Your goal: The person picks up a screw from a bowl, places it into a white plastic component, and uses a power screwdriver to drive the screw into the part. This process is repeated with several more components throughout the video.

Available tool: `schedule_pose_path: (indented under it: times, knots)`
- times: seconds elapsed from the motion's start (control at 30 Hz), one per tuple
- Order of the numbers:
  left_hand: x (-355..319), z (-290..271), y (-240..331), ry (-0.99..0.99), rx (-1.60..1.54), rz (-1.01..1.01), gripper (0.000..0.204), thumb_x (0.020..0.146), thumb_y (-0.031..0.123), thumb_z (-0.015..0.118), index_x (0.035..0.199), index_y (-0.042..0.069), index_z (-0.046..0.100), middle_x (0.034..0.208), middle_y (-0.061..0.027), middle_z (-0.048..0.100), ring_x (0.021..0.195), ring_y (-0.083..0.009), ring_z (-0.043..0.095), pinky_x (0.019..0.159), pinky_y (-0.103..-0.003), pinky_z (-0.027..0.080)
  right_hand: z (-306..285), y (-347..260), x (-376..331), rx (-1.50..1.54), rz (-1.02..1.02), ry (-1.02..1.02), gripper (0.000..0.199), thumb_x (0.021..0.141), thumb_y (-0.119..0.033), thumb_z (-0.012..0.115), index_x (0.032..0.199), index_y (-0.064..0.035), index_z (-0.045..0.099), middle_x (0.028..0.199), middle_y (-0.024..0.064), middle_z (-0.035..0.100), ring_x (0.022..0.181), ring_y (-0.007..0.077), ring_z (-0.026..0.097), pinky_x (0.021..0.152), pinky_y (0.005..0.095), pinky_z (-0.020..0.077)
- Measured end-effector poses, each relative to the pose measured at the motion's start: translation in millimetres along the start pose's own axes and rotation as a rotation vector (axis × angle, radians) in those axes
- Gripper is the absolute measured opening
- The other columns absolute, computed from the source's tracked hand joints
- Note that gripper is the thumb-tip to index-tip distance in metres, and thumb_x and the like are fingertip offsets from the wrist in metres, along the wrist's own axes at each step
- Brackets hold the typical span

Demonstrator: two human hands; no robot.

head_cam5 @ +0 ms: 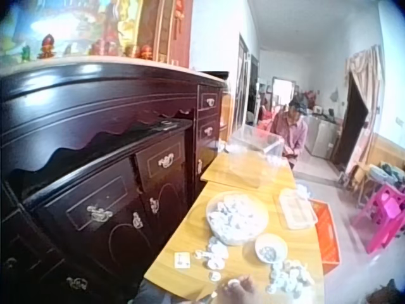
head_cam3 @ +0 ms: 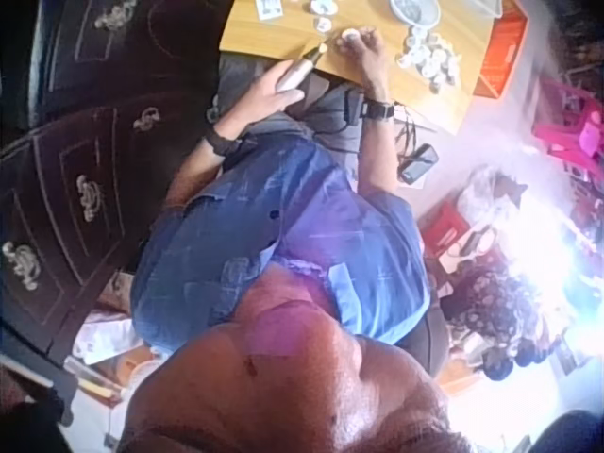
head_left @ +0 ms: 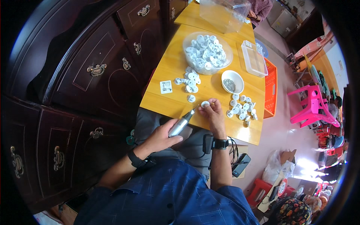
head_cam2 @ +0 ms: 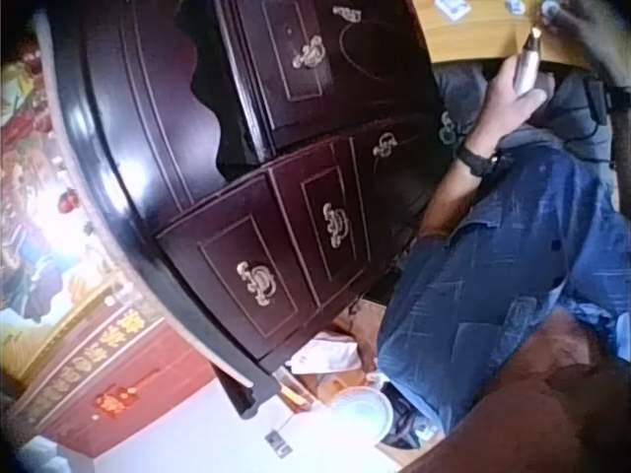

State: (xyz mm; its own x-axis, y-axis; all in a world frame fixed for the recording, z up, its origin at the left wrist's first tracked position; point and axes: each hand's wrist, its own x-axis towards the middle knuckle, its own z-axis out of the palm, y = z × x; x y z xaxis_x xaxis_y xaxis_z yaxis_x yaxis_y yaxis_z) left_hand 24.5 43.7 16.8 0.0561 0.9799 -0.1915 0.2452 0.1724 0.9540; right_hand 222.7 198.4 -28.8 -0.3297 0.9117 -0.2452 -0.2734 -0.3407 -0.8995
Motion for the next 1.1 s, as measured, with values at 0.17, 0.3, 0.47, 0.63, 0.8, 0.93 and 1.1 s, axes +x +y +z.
schedule_pose_path:
  times: [0.17, 0.3, 0.47, 0.63, 0.8, 0.93, 1.1]
  knots:
    - [2.5, 2.8, 1.7, -0.018, 0.023, -0.009, 0.067, 0.085, 0.022, 0.073, 0.141, -0.001, 0.045, 0.121, -0.0215, 0.065, 0.110, -0.0295, 0.066, 0.093, -0.037, 0.051, 4.5, 6.6, -3.8, -0.045, -0.032, 0.018, 0.011, 0.099, -0.003, 0.058, 0.110, -0.0046, 0.057, 0.099, 0.0038, 0.063, 0.088, 0.0121, 0.065, 0.079, 0.0233, 0.0553]
    - [4.9, 5.9, 4.0, -0.040, 0.039, -0.022, 0.067, 0.085, 0.022, 0.073, 0.141, -0.001, 0.044, 0.120, -0.0223, 0.065, 0.108, -0.0309, 0.067, 0.092, -0.037, 0.052, -5.0, 19.2, 2.8, -0.035, -0.087, -0.019, 0.020, 0.096, 0.000, 0.059, 0.116, -0.0033, 0.058, 0.096, 0.0034, 0.064, 0.084, 0.0111, 0.065, 0.076, 0.0232, 0.0549]
    - [7.3, 7.5, 3.0, -0.060, 0.018, -0.047, 0.066, 0.087, 0.019, 0.073, 0.142, -0.001, 0.043, 0.111, -0.0153, 0.063, 0.096, -0.0215, 0.065, 0.083, -0.033, 0.052, -1.2, 21.7, 3.1, -0.098, -0.123, -0.012, 0.021, 0.096, -0.001, 0.061, 0.117, -0.0029, 0.060, 0.092, 0.0025, 0.065, 0.082, 0.0100, 0.065, 0.074, 0.0227, 0.0546]
    - [9.3, 7.9, 2.6, -0.072, -0.007, -0.115, 0.065, 0.086, 0.022, 0.072, 0.140, -0.002, 0.045, 0.115, -0.0227, 0.066, 0.104, -0.0290, 0.068, 0.088, -0.037, 0.053, 2.3, 20.2, 1.1, -0.148, -0.108, 0.028, 0.018, 0.096, -0.003, 0.062, 0.114, -0.0022, 0.063, 0.093, 0.0027, 0.066, 0.082, 0.0091, 0.065, 0.073, 0.0222, 0.0546]
    - [10.0, 8.5, 2.8, -0.071, -0.038, -0.068, 0.065, 0.089, 0.014, 0.070, 0.145, 0.002, 0.040, 0.095, -0.0053, 0.059, 0.065, -0.0091, 0.056, 0.060, -0.024, 0.050, 3.4, 21.3, 1.2, -0.178, -0.093, 0.033, 0.018, 0.096, -0.003, 0.061, 0.114, -0.0024, 0.064, 0.092, 0.0024, 0.067, 0.082, 0.0089, 0.065, 0.072, 0.0221, 0.0548]
    - [10.6, 7.4, 8.6, -0.089, -0.049, -0.085, 0.064, 0.089, 0.015, 0.070, 0.145, 0.002, 0.041, 0.095, -0.0061, 0.059, 0.065, -0.0097, 0.057, 0.060, -0.025, 0.050, 4.1, 21.9, 0.8, -0.209, -0.123, 0.041, 0.017, 0.096, -0.002, 0.061, 0.113, -0.0023, 0.064, 0.091, 0.0024, 0.066, 0.081, 0.0089, 0.065, 0.072, 0.0221, 0.0549]
    - [11.2, 7.5, 10.9, -0.106, -0.060, -0.117, 0.065, 0.090, 0.015, 0.070, 0.146, 0.001, 0.040, 0.096, -0.0062, 0.059, 0.066, -0.0096, 0.057, 0.060, -0.024, 0.050, 6.2, 20.4, -0.5, -0.230, -0.132, 0.056, 0.017, 0.095, -0.002, 0.062, 0.111, -0.0016, 0.065, 0.090, 0.0026, 0.066, 0.079, 0.0089, 0.065, 0.072, 0.0223, 0.0549]
